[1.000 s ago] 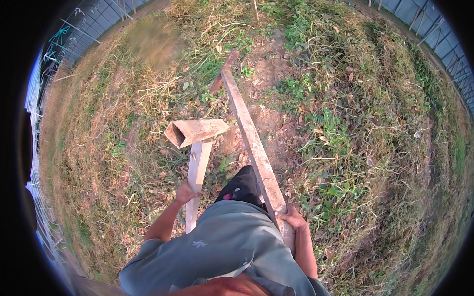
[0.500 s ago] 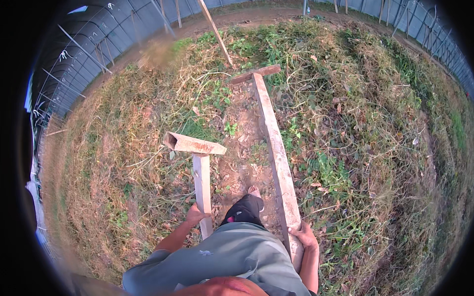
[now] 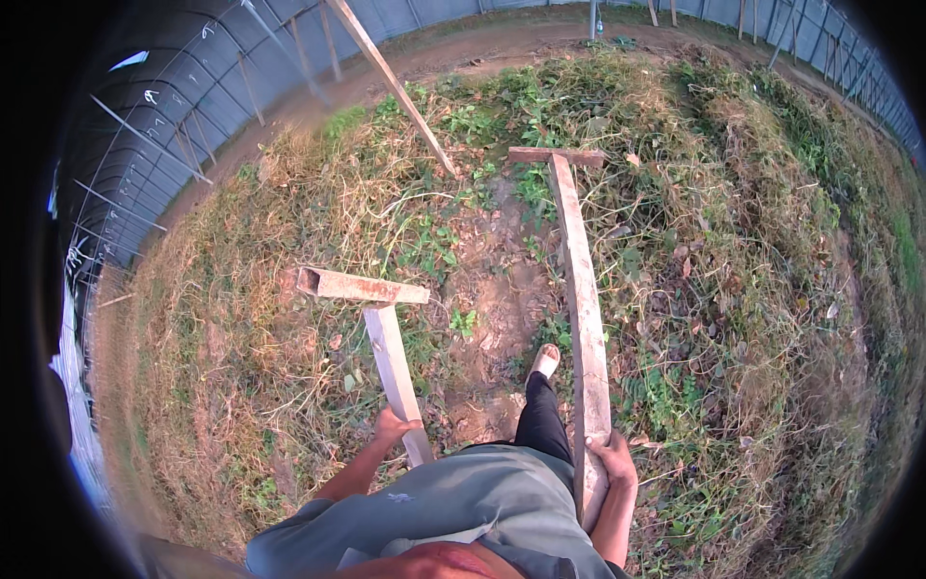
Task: The person assembles wooden frames inside a greenhouse by picking up planks, arranging them into T-shaped supports, and placing them upright along the structure. They then tie green ropes to the greenhouse frame to secure the supports.
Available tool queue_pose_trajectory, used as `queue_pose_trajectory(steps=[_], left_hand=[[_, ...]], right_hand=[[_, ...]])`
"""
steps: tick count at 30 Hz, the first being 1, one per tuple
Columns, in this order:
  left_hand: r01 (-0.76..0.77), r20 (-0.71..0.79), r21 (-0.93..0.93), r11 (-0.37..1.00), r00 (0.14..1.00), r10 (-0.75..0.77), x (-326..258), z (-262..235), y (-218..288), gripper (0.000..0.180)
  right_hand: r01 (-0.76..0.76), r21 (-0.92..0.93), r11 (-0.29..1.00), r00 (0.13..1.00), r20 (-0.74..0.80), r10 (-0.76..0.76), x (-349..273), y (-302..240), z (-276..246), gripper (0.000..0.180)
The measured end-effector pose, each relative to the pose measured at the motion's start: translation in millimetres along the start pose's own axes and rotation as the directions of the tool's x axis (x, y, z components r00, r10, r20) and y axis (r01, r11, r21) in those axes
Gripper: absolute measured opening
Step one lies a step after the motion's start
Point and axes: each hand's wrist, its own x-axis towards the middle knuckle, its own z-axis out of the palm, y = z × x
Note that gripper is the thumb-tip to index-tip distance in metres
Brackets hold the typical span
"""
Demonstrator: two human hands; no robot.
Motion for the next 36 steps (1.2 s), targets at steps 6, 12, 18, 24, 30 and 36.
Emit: queue_pose_trajectory(steps=[6,12,18,24,30,36], left_hand=[[0.03,0.078,-0.053,0.998,0.997,-0.025,156.9,5.1,97.2,0.077],[0.118,-0.14,0.146,0.982,0.985,-0.098,322.5,-1.9,172.3,0.079],[0.113,-0.218,0.233,0.966,0.974,-0.061,461.7,-11.3,280.9,0.081],[0.229,-0.242,0.455,0.861,0.962,-0.127,655.9,-14.1,398.8,0.086],[0.165,-0.201,0.378,0.911,0.975,-0.093,814.2,-56.5,487.5,0.089],[0.21,-0.145,0.401,0.892,0.976,-0.164,930.5,-81.3,557.9,0.085]], right_hand=[[-0.079,-0.025,0.997,0.997,-0.029,0.078,173.9,-84.1,31.8,0.056],[-0.098,-0.026,0.995,0.995,0.017,0.098,322.3,-201.6,64.0,0.056],[-0.127,-0.055,0.99,0.991,0.03,0.129,472.1,-284.0,110.9,0.059],[-0.137,0.001,0.991,0.987,0.087,0.136,647.9,-368.3,194.2,0.062],[-0.133,-0.129,0.983,0.99,0.035,0.138,783.2,-468.1,262.9,0.064],[-0.173,-0.199,0.964,0.982,0.04,0.185,917.0,-538.2,295.0,0.064]])
